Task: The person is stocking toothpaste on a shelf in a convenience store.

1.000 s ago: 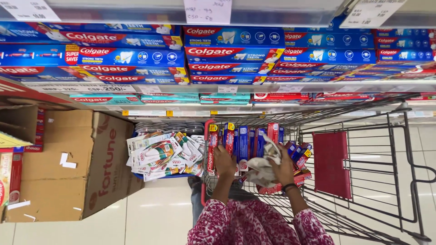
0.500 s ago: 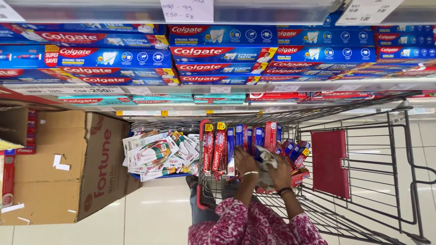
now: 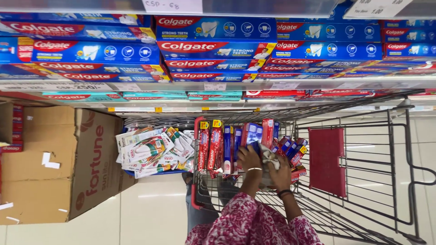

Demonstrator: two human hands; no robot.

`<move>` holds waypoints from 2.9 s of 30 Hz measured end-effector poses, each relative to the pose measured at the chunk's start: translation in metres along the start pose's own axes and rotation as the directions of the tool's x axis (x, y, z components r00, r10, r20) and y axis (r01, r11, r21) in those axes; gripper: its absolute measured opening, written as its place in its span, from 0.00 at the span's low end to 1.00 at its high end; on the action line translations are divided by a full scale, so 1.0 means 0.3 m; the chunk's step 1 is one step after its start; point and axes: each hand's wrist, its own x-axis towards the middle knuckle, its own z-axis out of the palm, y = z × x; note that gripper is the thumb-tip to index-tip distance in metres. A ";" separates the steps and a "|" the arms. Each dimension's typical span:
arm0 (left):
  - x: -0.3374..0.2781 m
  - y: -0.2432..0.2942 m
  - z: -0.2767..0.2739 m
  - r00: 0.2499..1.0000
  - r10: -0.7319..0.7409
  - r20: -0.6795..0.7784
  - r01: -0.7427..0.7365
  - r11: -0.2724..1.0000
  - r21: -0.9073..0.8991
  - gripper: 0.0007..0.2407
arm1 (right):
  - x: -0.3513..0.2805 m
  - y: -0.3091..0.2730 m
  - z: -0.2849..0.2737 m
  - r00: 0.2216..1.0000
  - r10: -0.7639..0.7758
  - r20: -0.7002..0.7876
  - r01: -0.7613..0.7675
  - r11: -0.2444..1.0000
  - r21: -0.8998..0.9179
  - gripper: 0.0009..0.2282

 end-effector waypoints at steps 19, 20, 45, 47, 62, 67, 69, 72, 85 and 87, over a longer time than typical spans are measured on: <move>-0.076 -0.382 -0.472 0.876 0.380 0.298 0.378 -0.158 -0.912 0.26 | -0.030 -0.272 -0.097 0.992 -0.040 0.120 -0.025 0.870 0.493 0.19; -0.083 -0.390 -0.503 0.879 0.381 0.286 0.368 -0.162 -0.916 0.26 | -0.063 -0.331 -0.115 0.992 -0.051 0.114 -0.013 0.868 0.497 0.19; -0.170 -0.558 -0.714 0.821 0.570 -0.033 0.160 -0.287 -0.945 0.30 | -0.017 -0.870 -0.093 0.797 -0.563 -0.219 0.598 0.787 0.151 0.19; -0.162 -0.578 -0.745 0.816 0.569 -0.105 -0.002 -0.179 -0.984 0.30 | -0.034 -0.855 -0.037 0.838 -0.486 -0.248 0.541 0.800 0.260 0.18; -0.135 -0.690 -0.873 0.840 0.542 0.017 0.092 -0.112 -0.990 0.26 | -0.087 -0.908 0.117 0.942 -0.317 -0.108 0.331 0.836 0.439 0.19; 0.026 -0.790 -0.855 0.889 0.434 0.144 0.346 -0.434 -0.832 0.27 | -0.344 -0.921 0.205 0.872 -0.489 0.039 0.384 0.730 0.566 0.22; 0.131 -0.860 -0.657 0.903 0.427 0.048 0.264 -0.463 -0.846 0.27 | -0.352 -0.926 0.201 0.858 -0.509 0.064 0.387 0.724 0.571 0.23; 0.154 -0.893 -0.500 0.919 0.390 -0.051 0.088 -0.331 -0.939 0.23 | -0.278 -0.921 0.222 0.877 -0.472 0.089 0.353 0.759 0.547 0.24; 0.011 -0.818 -0.852 0.955 0.098 -0.281 -0.284 0.018 -0.959 0.29 | -0.350 -0.878 0.253 0.923 -0.240 0.300 0.106 0.910 0.401 0.25; -0.031 -0.792 -0.897 0.979 0.102 -0.177 -0.183 0.049 -0.982 0.32 | -0.317 -0.887 0.251 0.920 -0.258 0.295 0.115 0.897 0.426 0.25</move>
